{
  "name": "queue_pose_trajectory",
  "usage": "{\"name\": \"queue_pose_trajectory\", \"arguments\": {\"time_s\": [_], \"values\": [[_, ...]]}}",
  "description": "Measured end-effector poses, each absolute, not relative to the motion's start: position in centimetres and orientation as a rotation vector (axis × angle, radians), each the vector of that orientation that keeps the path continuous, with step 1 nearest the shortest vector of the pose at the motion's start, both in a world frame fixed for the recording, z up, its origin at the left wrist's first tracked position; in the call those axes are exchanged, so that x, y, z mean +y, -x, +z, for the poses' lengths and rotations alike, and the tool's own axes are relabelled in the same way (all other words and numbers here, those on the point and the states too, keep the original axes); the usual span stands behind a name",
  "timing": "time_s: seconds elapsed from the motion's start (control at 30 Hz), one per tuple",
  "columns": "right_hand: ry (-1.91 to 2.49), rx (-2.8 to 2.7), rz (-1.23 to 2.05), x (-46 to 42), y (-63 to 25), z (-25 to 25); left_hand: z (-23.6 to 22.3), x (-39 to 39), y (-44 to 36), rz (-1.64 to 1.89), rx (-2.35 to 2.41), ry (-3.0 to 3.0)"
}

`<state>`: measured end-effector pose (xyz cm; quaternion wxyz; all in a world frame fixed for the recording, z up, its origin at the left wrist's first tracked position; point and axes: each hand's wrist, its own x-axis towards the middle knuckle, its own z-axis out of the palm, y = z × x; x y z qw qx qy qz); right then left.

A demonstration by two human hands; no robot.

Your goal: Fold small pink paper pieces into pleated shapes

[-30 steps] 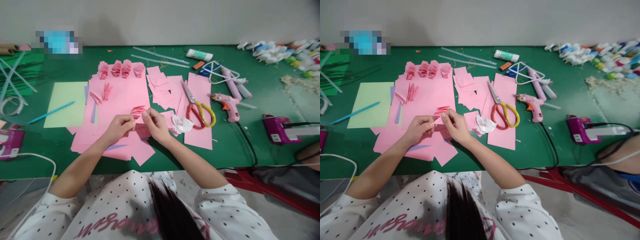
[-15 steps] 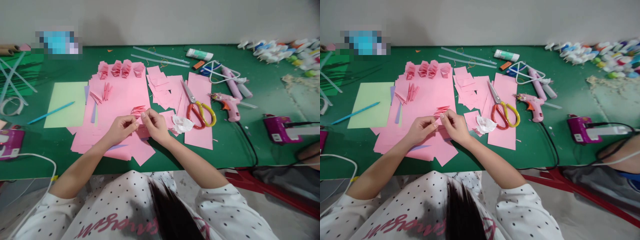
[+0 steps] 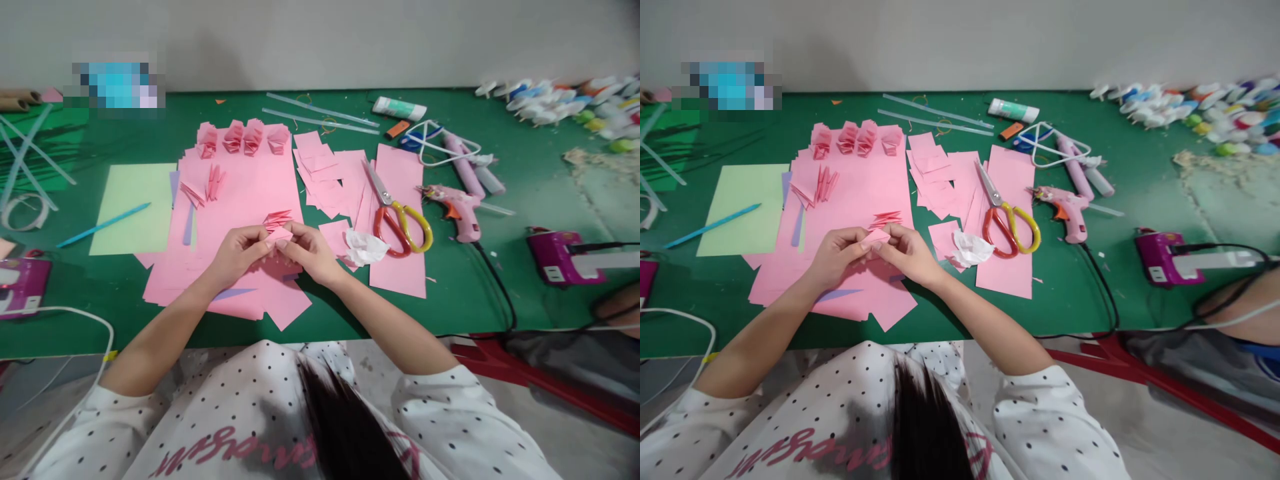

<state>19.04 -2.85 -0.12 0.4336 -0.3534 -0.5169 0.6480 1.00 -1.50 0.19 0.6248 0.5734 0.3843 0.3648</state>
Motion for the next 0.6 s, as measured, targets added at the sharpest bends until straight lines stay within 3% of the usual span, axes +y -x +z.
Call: {"name": "queue_pose_trajectory", "arguments": {"time_s": [0.6], "values": [[0.854, -1.271, 1.684, -2.93, -19.28, -0.09, 0.36, -1.43, -0.88, 0.805, 0.866, -1.227]]}}
